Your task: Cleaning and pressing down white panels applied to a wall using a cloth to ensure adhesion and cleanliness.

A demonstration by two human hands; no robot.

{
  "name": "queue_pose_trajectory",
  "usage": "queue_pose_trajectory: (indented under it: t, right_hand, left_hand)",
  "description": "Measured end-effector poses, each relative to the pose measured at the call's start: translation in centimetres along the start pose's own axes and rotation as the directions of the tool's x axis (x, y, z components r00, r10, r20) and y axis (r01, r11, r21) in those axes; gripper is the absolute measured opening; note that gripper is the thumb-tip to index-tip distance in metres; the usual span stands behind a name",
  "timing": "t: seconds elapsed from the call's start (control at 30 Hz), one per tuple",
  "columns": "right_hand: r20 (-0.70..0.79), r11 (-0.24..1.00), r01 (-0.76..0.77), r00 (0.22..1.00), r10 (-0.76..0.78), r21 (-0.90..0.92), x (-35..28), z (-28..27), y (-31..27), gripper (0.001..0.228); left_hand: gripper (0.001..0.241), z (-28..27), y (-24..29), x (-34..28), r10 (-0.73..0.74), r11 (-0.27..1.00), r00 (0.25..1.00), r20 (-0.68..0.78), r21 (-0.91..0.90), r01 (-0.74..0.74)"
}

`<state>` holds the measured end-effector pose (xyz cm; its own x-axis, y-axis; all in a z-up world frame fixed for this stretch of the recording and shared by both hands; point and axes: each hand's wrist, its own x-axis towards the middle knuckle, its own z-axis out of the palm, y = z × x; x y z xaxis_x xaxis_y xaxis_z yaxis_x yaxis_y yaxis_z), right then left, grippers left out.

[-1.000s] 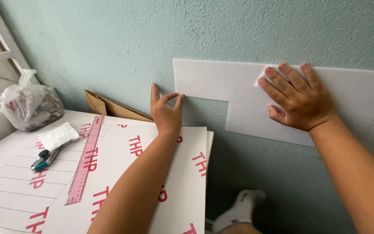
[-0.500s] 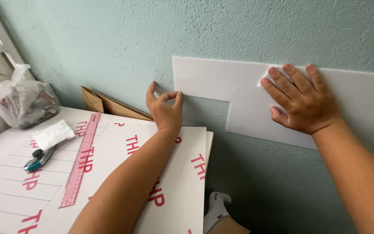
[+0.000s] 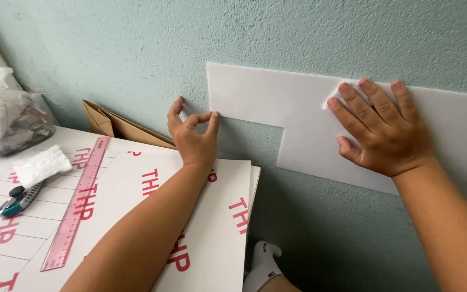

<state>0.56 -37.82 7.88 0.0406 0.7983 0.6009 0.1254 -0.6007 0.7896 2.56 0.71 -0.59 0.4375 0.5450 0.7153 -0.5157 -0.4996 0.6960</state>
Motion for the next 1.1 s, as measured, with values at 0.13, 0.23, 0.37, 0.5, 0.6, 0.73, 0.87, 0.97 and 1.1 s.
queue_pose_trajectory:
  t: [0.13, 0.23, 0.37, 0.5, 0.6, 0.73, 0.87, 0.97, 1.1]
  right_hand:
    - [-0.018, 1.000, -0.012, 1.000, 0.012, -0.021, 0.1, -0.2, 0.0, 0.067]
    - [-0.027, 1.000, -0.012, 1.000, 0.012, -0.015, 0.1, -0.3, -0.2, 0.067]
    - [-0.033, 0.999, -0.008, 0.999, 0.007, -0.034, 0.2, -0.3, 0.0, 0.068]
    - [-0.057, 1.000, -0.018, 0.998, 0.018, -0.005, 0.3, -0.4, -0.1, 0.067]
    - [-0.048, 1.000, -0.011, 0.999, 0.010, -0.017, 0.3, -0.4, -0.1, 0.067]
    - [-0.043, 1.000, -0.002, 0.999, 0.002, -0.003, 0.2, -0.3, -0.1, 0.069]
    - [-0.050, 1.000, -0.008, 0.999, 0.007, -0.016, 0.2, -0.3, 0.0, 0.068]
    - [-0.052, 1.000, 0.004, 0.999, -0.004, -0.012, 0.2, -0.3, 0.1, 0.069]
    - [-0.053, 0.999, -0.004, 0.999, 0.002, -0.041, 0.2, -0.2, 0.0, 0.069]
  left_hand:
    - [0.009, 0.0, -0.3, 0.1, 0.042, 0.999, 0.999, -0.004, 0.015, -0.042]
    - [0.008, -0.1, -0.2, 0.0, 0.018, 1.000, 1.000, 0.011, 0.000, -0.018]
    - [0.007, -0.2, 0.0, 0.2, -0.031, 0.999, 0.999, 0.015, 0.015, 0.031]
    - [0.004, 0.1, -1.0, 0.3, 0.082, 0.996, 0.996, -0.020, 0.038, -0.081]
    - [0.010, -0.3, 0.0, 0.3, 0.007, 0.999, 1.000, 0.014, 0.046, -0.008]
    - [0.011, -0.3, 0.1, 0.4, -0.032, 0.998, 0.999, 0.021, 0.060, 0.031]
    - [0.008, -0.3, -0.6, 0.4, 0.027, 0.999, 0.999, 0.023, 0.022, -0.028]
    - [0.008, -0.3, -0.4, 0.5, 0.020, 0.999, 0.999, 0.028, 0.025, -0.020]
    - [0.007, -0.2, -0.6, 0.5, -0.013, 0.999, 0.999, 0.030, 0.034, 0.012]
